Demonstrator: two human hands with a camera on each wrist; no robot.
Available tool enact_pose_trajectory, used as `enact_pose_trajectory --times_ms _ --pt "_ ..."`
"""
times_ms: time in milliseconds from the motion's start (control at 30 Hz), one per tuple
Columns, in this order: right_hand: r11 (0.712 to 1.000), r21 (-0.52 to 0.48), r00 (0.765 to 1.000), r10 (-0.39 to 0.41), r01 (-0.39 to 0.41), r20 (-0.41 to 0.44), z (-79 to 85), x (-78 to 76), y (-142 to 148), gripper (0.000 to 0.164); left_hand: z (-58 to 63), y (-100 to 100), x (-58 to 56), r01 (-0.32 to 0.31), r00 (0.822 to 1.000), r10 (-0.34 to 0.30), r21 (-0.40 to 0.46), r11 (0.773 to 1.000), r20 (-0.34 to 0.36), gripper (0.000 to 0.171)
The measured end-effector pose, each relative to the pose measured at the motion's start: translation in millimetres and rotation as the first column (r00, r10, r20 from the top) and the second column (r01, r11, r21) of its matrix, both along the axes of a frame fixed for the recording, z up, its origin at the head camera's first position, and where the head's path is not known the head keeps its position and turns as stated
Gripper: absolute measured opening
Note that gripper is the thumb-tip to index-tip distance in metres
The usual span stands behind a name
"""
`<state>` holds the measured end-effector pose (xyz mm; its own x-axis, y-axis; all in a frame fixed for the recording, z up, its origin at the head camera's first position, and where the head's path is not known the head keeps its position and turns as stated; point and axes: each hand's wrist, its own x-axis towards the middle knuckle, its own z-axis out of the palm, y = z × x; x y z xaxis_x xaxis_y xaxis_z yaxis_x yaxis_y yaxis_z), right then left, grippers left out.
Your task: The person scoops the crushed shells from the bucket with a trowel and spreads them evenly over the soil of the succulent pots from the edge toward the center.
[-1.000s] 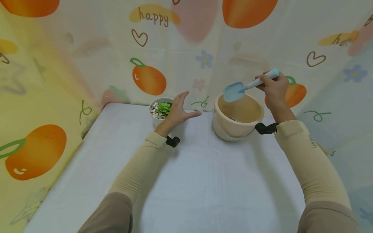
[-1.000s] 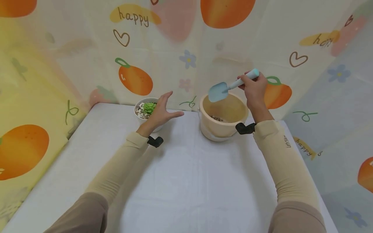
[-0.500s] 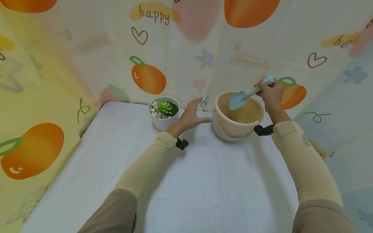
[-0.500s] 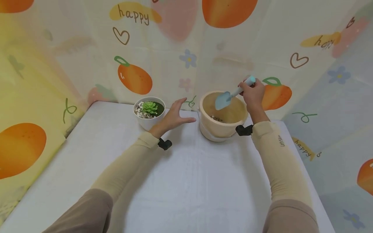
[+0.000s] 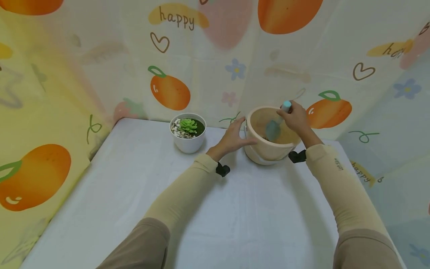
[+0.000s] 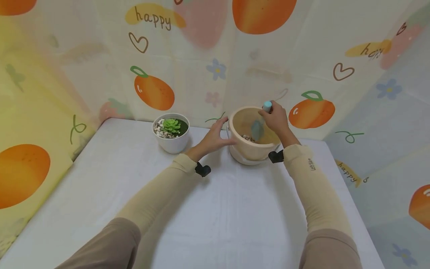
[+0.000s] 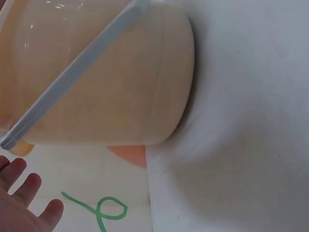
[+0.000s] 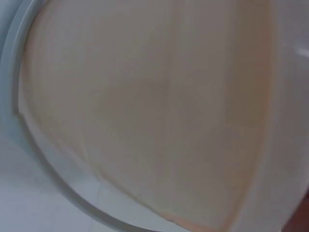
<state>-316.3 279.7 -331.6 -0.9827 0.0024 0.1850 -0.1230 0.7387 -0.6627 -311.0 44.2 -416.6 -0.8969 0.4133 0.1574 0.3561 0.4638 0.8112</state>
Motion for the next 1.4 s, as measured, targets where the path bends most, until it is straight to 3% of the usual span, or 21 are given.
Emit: enact_pose_trajectory --times_ms 167,333,567,933,1133,1267,1400 --pt "0.977 0.176 0.992 0.107 -0.118 0.071 -8.3 -2.6 -2.6 0.031 -3.8 6.5 0.3 0.010 1.000 -0.010 0.017 1.000 0.002 0.108" --pt "0.945 0.235 0.970 0.201 -0.228 0.134 -15.4 -5.0 -1.3 0.027 -3.8 10.7 0.0 0.021 0.999 -0.021 -0.018 1.000 -0.027 0.109" --pt "0.926 0.266 0.958 0.228 -0.269 0.174 -14.5 -4.1 6.3 0.026 -1.7 15.1 -2.6 0.048 0.993 -0.057 -0.091 0.995 -0.105 0.110" --pt "0.969 0.225 0.987 0.073 -0.105 0.146 -10.2 -1.4 13.3 0.028 -0.9 18.1 -4.0 0.011 0.993 -0.021 -0.090 0.996 -0.120 0.110" --pt "0.994 0.108 0.988 0.007 -0.024 0.153 -16.5 -1.1 14.1 0.034 -1.5 20.7 -5.0 -0.007 0.992 -0.003 -0.083 0.997 -0.123 0.111" --pt "0.999 0.032 0.978 -0.020 0.014 0.206 -18.8 -4.6 7.7 0.039 -1.0 19.4 -6.3 -0.019 0.993 0.009 -0.082 0.996 -0.116 0.112" --pt "0.991 -0.117 0.965 -0.024 0.057 0.261 -20.1 -9.4 -3.3 0.043 1.9 16.6 -7.7 -0.045 0.992 0.033 -0.088 0.995 -0.124 0.110"
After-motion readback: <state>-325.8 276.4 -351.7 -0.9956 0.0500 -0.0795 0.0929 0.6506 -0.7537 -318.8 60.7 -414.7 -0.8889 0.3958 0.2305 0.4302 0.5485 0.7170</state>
